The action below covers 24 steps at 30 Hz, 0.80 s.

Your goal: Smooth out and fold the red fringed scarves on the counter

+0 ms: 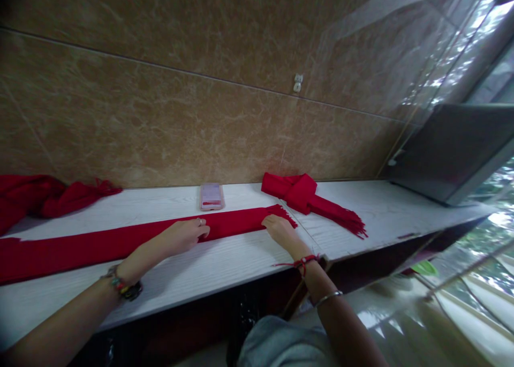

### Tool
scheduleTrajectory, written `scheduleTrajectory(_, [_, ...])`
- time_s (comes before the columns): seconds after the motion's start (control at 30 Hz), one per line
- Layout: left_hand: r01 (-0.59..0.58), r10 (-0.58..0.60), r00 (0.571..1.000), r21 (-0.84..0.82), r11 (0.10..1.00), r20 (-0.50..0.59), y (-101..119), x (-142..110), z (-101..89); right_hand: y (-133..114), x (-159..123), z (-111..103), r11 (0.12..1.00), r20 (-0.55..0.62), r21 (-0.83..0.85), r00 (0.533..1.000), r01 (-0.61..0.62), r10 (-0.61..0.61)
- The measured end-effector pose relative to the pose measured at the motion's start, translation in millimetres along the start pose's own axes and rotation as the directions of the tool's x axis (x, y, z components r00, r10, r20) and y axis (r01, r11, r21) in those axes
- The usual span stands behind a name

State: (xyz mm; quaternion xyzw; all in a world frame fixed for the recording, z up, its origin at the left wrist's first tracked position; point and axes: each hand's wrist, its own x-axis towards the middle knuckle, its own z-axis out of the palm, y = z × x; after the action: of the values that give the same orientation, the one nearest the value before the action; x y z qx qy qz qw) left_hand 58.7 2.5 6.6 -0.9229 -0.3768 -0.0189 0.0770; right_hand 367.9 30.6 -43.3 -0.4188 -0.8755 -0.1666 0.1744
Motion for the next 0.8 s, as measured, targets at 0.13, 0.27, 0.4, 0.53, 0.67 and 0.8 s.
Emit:
scheduleTrajectory(0.13, [0.021, -0.017, 0.998, -0.063, 0.998, 0.064, 0, -2, -2.4, -4, 0, -4, 1.000, 0.029, 0.006, 0.999, -0.029, 0.029])
scheduleTrajectory(0.27, [0.022, -0.020, 0.999, -0.059, 0.998, 0.031, 1, -2, -0.9, -11, 2, -9, 1.000, 0.023, 0.002, 0.999, 0.022, -0.023])
scheduleTrajectory(0.4, [0.031, -0.031, 1.000, -0.041, 0.999, 0.005, 0, -1, 1.6, -14, 4, -8, 0.994, 0.051, -0.039, 0.994, 0.099, -0.097])
scheduleTrajectory(0.53, [0.004, -0.004, 1.000, -0.008, 1.000, 0.006, 1, 0, 2.4, -11, 2, -1, 0.995, 0.041, -0.042, 0.995, 0.093, -0.091])
scheduleTrajectory(0.67, [-0.030, 0.029, 0.999, 0.049, 0.998, 0.027, 5, 0, -0.9, -11, -1, 1, 0.999, -0.010, 0.009, 0.999, 0.032, -0.032])
scheduleTrajectory(0.8, [-0.054, 0.054, 0.999, 0.024, 0.998, -0.004, 6, -2, -3.2, -16, 4, -9, 0.999, 0.028, 0.033, 0.999, -0.024, 0.023])
